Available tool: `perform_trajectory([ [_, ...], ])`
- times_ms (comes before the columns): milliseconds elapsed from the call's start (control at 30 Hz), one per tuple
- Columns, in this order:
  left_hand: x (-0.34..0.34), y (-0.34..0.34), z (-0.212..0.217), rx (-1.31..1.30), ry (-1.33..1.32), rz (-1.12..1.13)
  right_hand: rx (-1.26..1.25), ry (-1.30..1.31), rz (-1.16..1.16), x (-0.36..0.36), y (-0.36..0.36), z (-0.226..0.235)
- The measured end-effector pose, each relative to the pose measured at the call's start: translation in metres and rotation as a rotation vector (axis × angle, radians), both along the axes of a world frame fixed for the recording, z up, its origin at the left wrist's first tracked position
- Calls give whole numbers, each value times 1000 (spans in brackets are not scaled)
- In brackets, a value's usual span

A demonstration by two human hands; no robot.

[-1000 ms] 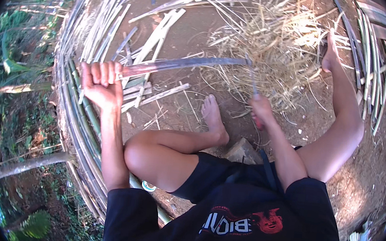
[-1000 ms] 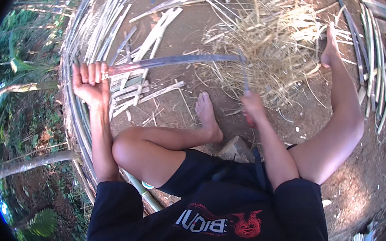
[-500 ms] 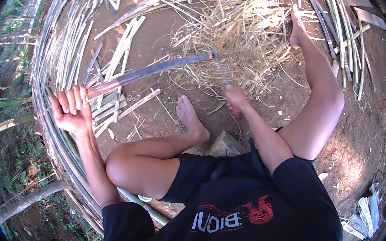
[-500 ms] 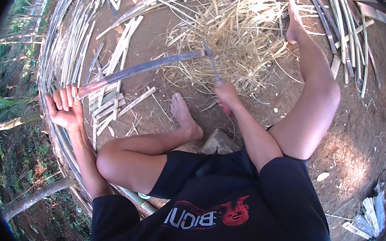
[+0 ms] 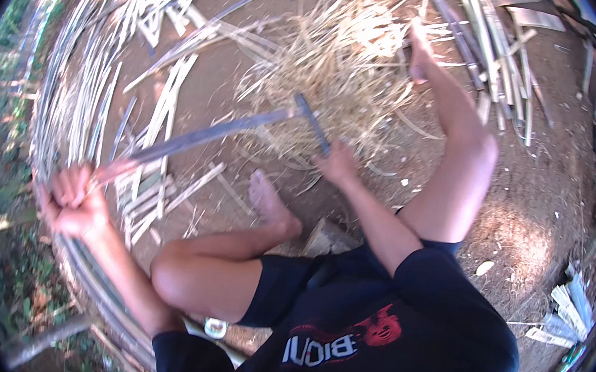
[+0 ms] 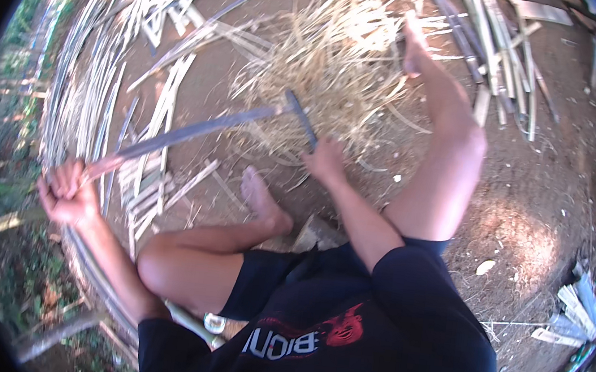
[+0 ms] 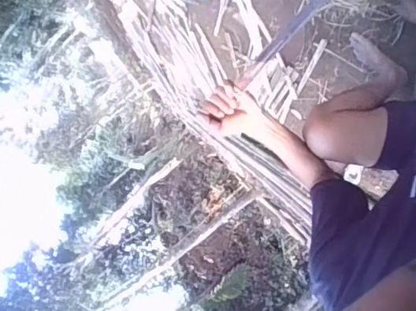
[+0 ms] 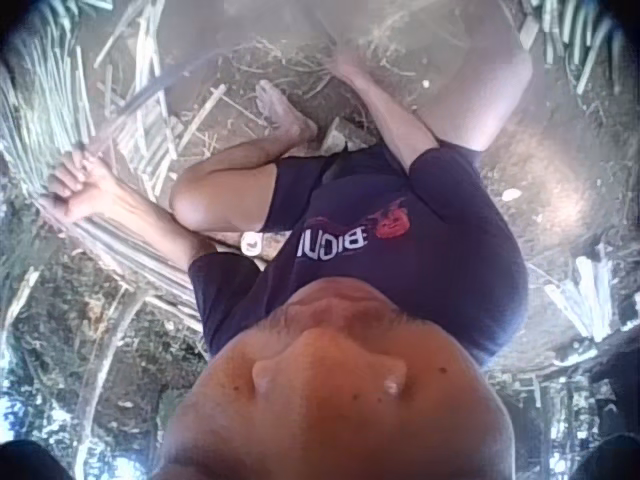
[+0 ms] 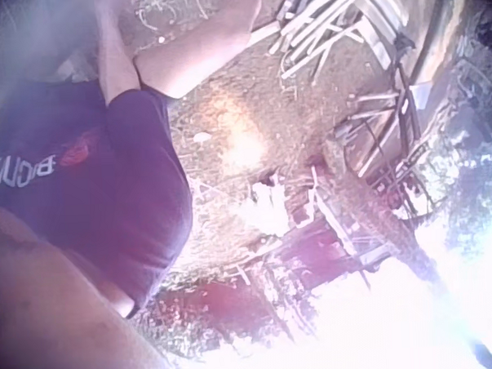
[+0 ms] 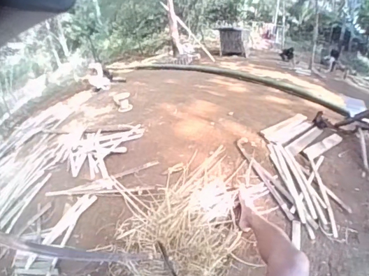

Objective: The person sits on the ground and uses a machete to split long bamboo poles into thin strips. They hold the bamboo with one hand and repeatedly strike it with the machete to separate the material, creating a pile of bamboo shavings and strips.

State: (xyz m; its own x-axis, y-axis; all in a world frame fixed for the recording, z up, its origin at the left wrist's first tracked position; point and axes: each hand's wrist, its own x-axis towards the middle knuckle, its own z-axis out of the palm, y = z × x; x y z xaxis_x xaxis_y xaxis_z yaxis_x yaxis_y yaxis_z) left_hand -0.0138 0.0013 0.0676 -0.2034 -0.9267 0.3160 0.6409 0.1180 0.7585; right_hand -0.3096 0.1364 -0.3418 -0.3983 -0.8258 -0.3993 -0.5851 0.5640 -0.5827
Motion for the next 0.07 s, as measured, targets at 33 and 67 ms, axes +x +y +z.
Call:
perform_trajectory([
  [33,8,-2,11,-49,-45,58,-59,-5,23,6,-4,11],
  [67,-11,-21,-1,-66,14,11,-280,-42,35,6,-8,33],
])
